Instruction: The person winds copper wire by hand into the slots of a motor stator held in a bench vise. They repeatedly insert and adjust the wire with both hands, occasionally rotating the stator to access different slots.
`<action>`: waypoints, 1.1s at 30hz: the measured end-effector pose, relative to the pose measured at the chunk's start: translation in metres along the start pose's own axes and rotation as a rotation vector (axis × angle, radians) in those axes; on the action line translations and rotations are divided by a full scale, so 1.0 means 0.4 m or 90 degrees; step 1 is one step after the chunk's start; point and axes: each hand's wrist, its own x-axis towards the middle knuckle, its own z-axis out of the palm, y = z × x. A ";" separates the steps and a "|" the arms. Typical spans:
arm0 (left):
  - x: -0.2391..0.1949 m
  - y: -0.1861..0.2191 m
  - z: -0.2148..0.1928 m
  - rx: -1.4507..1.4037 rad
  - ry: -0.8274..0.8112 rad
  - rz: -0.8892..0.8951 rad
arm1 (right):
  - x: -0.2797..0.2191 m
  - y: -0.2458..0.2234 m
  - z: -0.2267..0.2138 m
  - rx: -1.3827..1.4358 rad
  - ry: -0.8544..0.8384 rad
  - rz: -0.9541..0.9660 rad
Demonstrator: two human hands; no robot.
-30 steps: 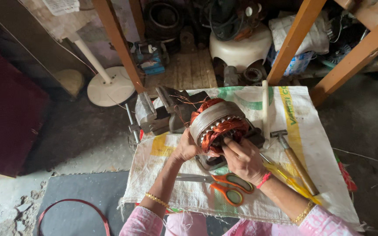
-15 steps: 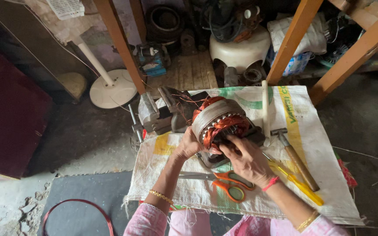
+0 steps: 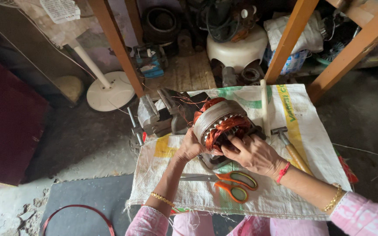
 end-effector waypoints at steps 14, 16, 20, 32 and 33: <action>0.007 -0.030 -0.012 -0.044 0.004 0.025 | 0.043 0.000 -0.015 0.067 -0.035 0.012; 0.005 -0.009 -0.002 -0.077 0.000 0.008 | 0.044 -0.013 -0.010 0.145 0.003 0.063; -0.002 0.036 0.022 -0.079 0.001 0.021 | 0.044 -0.081 0.000 0.191 0.076 0.209; 0.004 0.016 0.006 -0.296 -0.029 -0.052 | 0.054 -0.176 0.009 0.455 0.413 0.708; 0.009 0.014 0.004 -0.397 -0.032 -0.111 | 0.064 -0.167 0.014 0.499 0.424 0.742</action>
